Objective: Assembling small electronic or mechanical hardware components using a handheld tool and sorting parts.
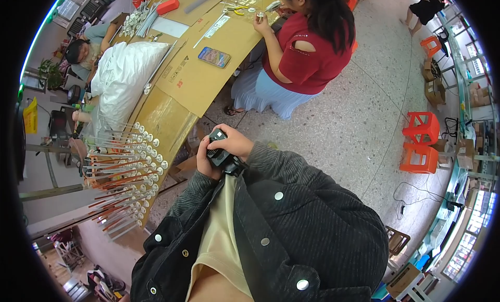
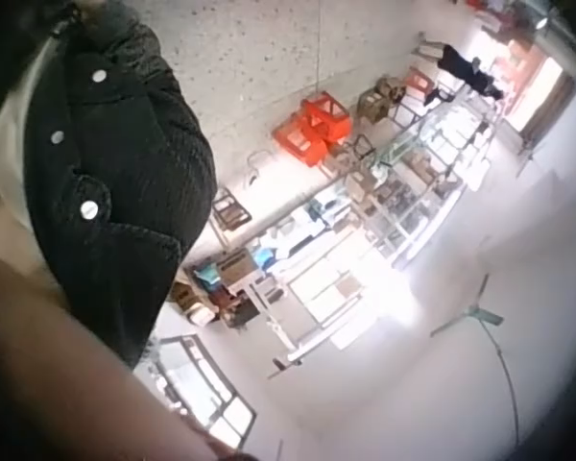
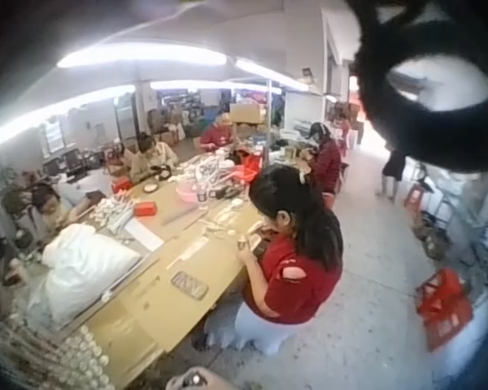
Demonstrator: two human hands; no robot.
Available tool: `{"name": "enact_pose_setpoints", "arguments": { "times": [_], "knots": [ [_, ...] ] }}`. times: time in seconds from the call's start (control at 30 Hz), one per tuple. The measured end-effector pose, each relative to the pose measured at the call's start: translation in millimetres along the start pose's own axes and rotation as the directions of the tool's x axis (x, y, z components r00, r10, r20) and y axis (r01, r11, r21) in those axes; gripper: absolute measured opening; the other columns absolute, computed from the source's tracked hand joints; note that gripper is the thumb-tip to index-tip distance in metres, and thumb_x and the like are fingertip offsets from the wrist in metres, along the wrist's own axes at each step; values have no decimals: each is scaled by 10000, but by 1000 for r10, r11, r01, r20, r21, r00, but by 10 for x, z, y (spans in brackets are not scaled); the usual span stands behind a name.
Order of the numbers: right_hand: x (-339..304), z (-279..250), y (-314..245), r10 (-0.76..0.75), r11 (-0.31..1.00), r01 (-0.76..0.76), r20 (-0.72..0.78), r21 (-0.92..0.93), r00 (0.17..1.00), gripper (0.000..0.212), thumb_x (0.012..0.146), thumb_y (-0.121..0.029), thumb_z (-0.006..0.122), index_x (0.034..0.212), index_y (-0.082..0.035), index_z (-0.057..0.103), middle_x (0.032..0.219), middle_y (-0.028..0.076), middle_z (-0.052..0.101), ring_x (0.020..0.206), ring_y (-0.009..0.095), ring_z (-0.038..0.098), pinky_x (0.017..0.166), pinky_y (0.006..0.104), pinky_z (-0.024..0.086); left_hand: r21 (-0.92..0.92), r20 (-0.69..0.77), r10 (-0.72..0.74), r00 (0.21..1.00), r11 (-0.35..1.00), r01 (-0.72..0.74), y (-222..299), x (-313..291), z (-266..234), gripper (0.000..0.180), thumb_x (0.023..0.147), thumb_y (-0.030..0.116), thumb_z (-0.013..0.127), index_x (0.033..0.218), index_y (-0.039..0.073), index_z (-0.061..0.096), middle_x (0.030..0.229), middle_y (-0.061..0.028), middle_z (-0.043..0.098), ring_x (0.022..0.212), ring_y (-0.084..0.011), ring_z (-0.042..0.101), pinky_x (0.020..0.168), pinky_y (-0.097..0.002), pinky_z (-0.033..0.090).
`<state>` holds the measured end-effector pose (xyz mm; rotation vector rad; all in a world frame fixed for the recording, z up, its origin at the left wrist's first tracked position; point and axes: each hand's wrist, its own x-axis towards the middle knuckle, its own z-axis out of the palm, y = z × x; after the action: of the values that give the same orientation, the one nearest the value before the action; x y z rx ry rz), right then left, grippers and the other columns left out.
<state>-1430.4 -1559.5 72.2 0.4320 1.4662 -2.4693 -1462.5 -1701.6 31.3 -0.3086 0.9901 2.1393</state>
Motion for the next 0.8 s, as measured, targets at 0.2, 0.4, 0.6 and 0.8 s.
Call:
{"name": "enact_pose_setpoints", "arguments": {
  "times": [0.2,0.4,0.6,0.8],
  "knots": [
    [-27,19,-16,1,999,-1,-7,-32,1000,416,764,-97,723,1106,-42,494,970,45,551,900,129,558,793,271,481,-17,-17,-10,1000,1000,10,3,-40,30,381,920,393,527,1142,85,556,1042,-91,628,975,-228,623,863,-374,511],
    [-48,41,-6,-1,1000,1,-9,-28,1000,428,756,-99,733,1107,-43,495,975,44,555,908,129,558,800,271,479,-13,-14,13,1000,1000,-14,-15,-56,2,372,923,386,525,1136,82,551,1042,-83,622,969,-221,622,858,-370,510],
    [-58,52,34,-11,999,10,-16,-47,1000,426,748,-103,746,1095,-46,507,972,43,565,917,130,558,804,274,476,-5,-37,14,999,1000,-14,-41,-69,-42,344,923,383,528,1108,95,560,1009,-78,626,937,-210,627,837,-361,516],
    [-68,63,46,11,999,-11,-6,-49,1000,418,748,-104,747,1089,-49,513,968,41,568,918,128,555,806,270,471,-24,-39,12,999,1000,-13,-49,-99,-55,329,921,377,533,1097,101,565,993,-76,627,929,-206,629,826,-358,519]
  ]
}}
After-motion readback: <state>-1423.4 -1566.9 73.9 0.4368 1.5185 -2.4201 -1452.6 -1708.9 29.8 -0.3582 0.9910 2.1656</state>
